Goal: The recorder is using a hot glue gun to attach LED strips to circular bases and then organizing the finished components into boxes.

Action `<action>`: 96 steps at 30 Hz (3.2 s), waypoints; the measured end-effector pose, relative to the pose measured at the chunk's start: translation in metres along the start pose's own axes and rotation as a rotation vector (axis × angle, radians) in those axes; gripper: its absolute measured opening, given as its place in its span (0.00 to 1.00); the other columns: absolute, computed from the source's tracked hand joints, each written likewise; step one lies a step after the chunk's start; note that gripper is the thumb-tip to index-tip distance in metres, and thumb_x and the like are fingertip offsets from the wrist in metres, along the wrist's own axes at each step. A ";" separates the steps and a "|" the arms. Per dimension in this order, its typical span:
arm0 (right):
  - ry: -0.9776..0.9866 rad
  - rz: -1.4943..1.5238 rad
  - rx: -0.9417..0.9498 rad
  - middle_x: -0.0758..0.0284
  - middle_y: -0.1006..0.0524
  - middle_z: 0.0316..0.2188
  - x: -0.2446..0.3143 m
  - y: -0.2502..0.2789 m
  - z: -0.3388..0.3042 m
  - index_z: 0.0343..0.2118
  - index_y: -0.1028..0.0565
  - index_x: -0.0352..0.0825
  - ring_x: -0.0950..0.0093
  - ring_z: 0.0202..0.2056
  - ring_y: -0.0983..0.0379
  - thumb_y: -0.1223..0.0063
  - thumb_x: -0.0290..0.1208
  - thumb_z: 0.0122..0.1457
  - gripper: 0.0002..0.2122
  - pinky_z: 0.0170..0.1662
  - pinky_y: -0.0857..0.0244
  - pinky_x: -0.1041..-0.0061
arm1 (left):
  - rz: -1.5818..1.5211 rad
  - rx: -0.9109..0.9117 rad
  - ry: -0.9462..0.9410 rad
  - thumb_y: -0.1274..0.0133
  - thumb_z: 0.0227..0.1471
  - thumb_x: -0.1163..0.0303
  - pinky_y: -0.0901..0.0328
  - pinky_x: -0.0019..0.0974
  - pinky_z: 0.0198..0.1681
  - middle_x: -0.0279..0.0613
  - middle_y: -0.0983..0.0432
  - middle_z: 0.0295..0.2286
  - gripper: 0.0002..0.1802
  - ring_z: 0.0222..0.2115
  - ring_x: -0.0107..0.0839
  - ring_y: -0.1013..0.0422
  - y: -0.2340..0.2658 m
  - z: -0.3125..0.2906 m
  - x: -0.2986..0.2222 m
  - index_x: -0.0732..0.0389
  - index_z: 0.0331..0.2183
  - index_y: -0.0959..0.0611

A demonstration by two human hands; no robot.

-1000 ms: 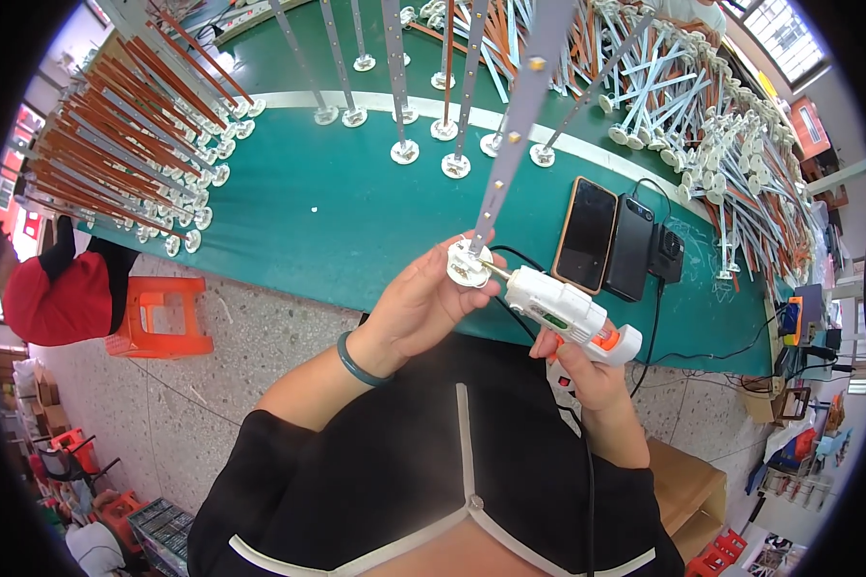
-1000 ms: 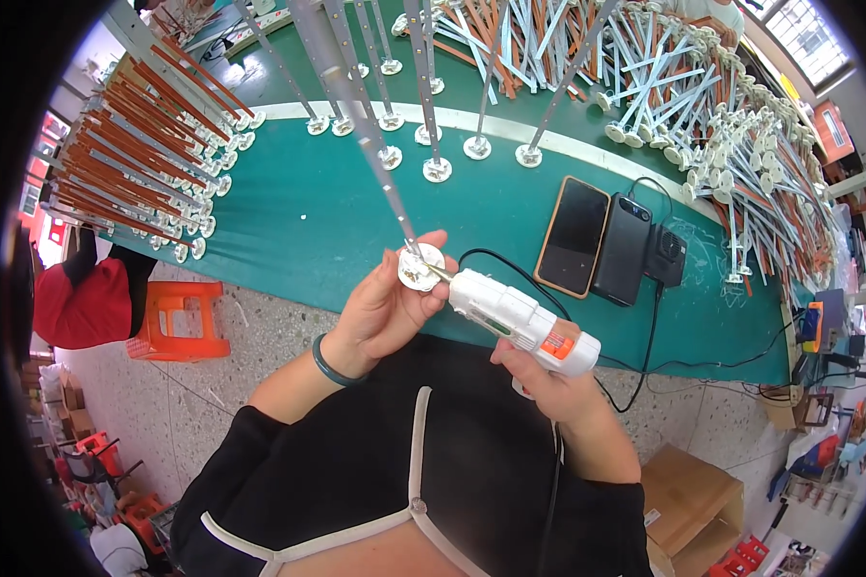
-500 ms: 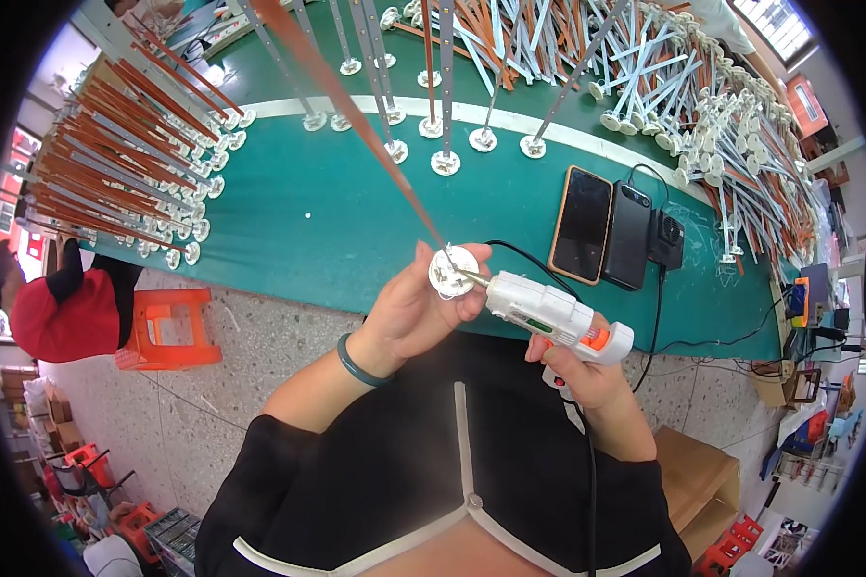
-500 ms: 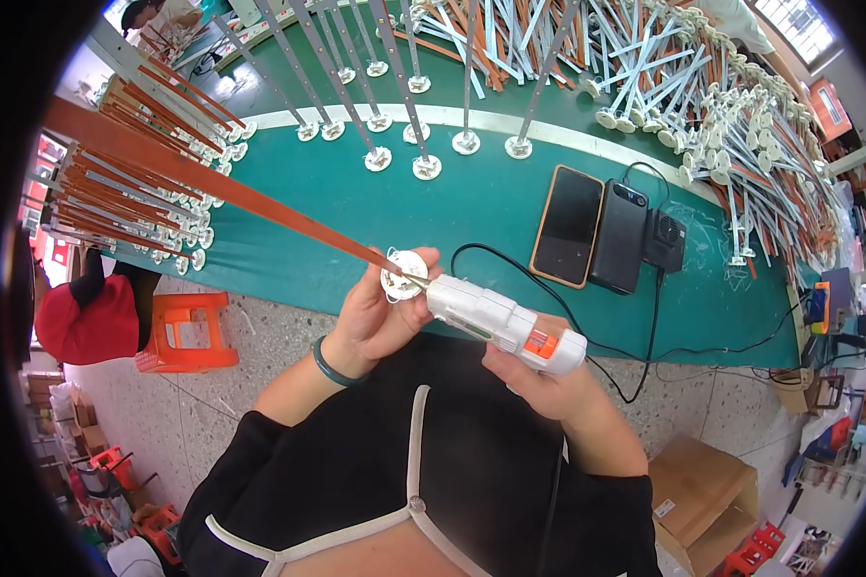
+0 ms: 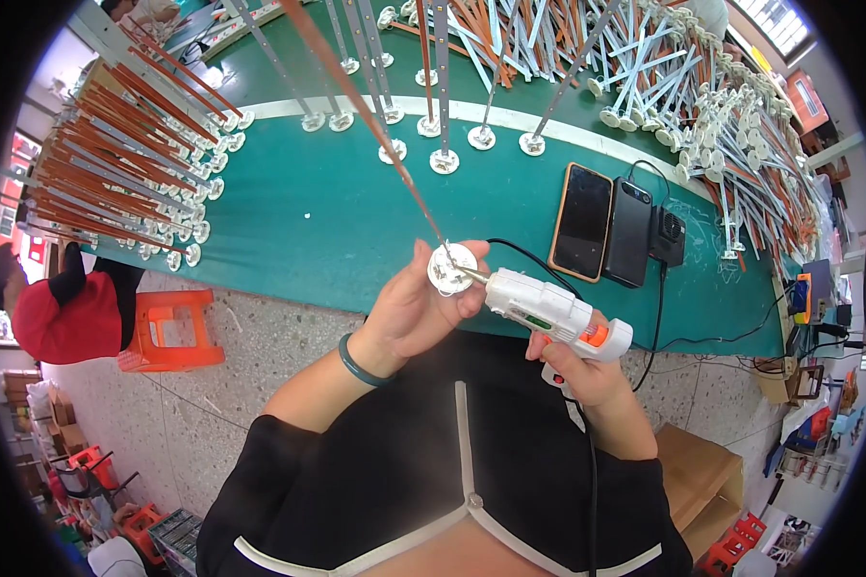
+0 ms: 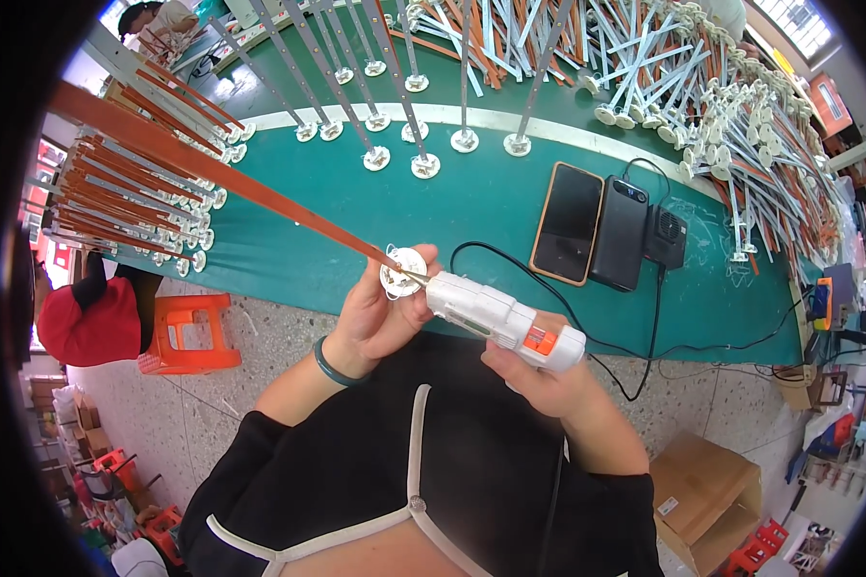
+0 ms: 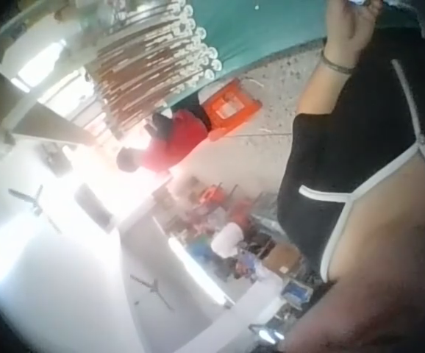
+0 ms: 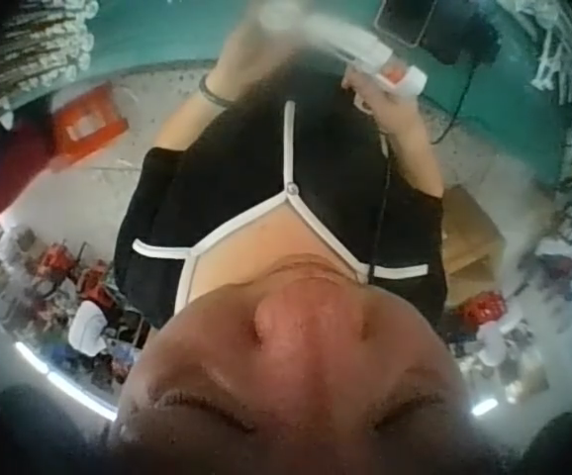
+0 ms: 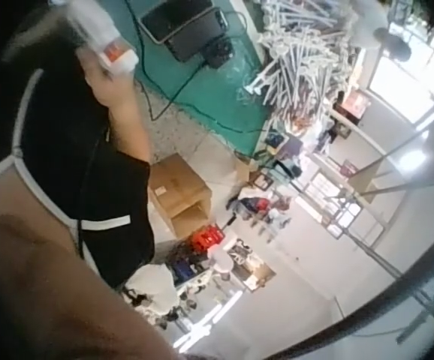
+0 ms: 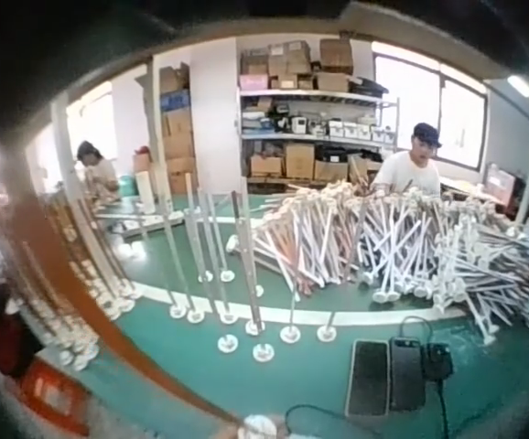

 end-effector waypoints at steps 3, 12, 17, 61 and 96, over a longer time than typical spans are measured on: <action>0.063 0.014 -0.032 0.68 0.27 0.22 0.004 -0.003 0.005 0.39 0.29 0.26 0.79 0.23 0.32 0.46 0.26 0.55 0.11 0.28 0.39 0.79 | 0.003 -0.025 -0.002 0.66 0.60 0.44 0.38 0.30 0.38 0.39 0.29 0.37 0.34 0.31 0.28 0.34 -0.001 0.000 -0.001 0.64 0.52 0.30; 0.023 0.048 -0.038 0.68 0.27 0.23 0.000 0.000 0.002 0.39 0.28 0.26 0.78 0.23 0.32 0.45 0.30 0.55 0.13 0.26 0.39 0.79 | 0.014 -0.006 -0.049 0.58 0.58 0.47 0.37 0.32 0.41 0.40 0.29 0.40 0.31 0.34 0.30 0.33 0.003 0.000 -0.005 0.64 0.52 0.30; 0.100 0.493 0.054 0.61 0.25 0.25 -0.013 -0.007 0.010 0.39 0.28 0.29 0.71 0.22 0.27 0.46 0.50 0.53 0.24 0.27 0.35 0.75 | 0.121 0.006 -0.159 0.44 0.52 0.62 0.37 0.36 0.50 0.41 0.30 0.43 0.25 0.45 0.35 0.31 -0.005 -0.004 -0.020 0.62 0.50 0.30; 0.308 0.528 0.022 0.65 0.29 0.24 -0.014 0.002 0.027 0.24 0.30 0.38 0.78 0.18 0.32 0.50 0.53 0.56 0.19 0.25 0.39 0.77 | 2.235 -0.689 -0.823 0.34 0.31 0.68 0.34 0.41 0.42 0.43 0.24 0.34 0.26 0.38 0.44 0.28 0.004 -0.035 -0.190 0.60 0.38 0.22; 0.369 0.424 0.022 0.66 0.30 0.26 -0.008 0.023 0.008 0.25 0.32 0.39 0.78 0.20 0.33 0.48 0.50 0.56 0.17 0.26 0.40 0.75 | 2.252 -0.942 -0.526 0.37 0.43 0.59 0.36 0.38 0.27 0.39 0.29 0.23 0.16 0.25 0.37 0.30 0.065 0.000 -0.176 0.61 0.24 0.21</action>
Point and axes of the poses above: each hand's wrist, its own z-axis towards the middle knuckle, its own y-axis out of the back of the hand, x = y × z, the point moved 7 cm from there along z, towards the middle knuckle
